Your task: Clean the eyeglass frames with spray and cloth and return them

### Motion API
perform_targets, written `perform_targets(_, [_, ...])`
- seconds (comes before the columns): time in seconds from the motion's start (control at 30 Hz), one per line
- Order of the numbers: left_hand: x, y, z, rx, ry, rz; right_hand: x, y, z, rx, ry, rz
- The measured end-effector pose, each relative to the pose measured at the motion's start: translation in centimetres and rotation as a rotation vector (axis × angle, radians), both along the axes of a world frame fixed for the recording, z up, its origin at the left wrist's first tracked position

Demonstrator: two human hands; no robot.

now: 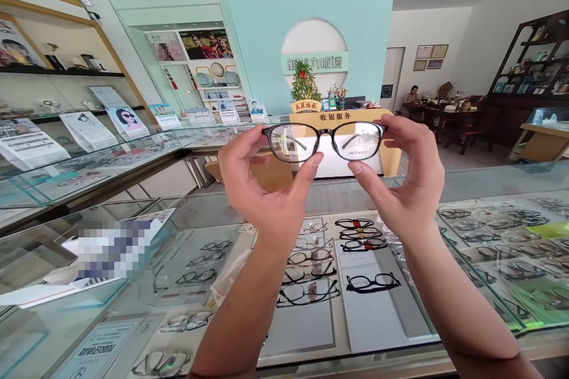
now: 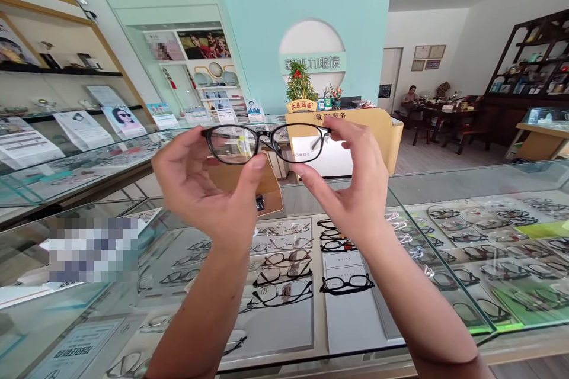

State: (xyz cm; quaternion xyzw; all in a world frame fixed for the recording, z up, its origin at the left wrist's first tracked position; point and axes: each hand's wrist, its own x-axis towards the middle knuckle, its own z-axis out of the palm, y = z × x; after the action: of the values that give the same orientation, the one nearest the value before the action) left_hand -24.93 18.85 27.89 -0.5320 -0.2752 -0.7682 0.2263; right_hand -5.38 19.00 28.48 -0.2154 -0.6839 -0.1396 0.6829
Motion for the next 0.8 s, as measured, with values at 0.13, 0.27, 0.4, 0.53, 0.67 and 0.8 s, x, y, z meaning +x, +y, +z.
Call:
perform_targets(0.13, [-0.2,0.4,-0.2,-0.073,0.040,-0.006,-0.1,0.1,-0.2,-0.031,0.044,-0.008])
perform_targets(0.27, [-0.4,1.0,-0.5,-0.072,0.061,0.008,-0.1,0.2,-0.3,-0.071,0.083,0.016])
perform_targets(0.4, [-0.4,1.2,-0.8,-0.065,0.067,0.044,-0.3,0.3,-0.5,-0.118,0.101,0.038])
perform_targets(0.53, [-0.3,1.0,-0.8,-0.082,0.071,0.086,-0.4,0.4,-0.7,-0.161,0.096,0.049])
perform_targets(0.67, [-0.3,1.0,-0.8,-0.077,0.071,0.123,-0.3,0.3,-0.6,-0.169,0.092,0.038])
perform_targets(0.8, [-0.3,1.0,-0.6,-0.013,0.064,0.118,-0.3,0.4,-0.6,-0.184,0.091,0.050])
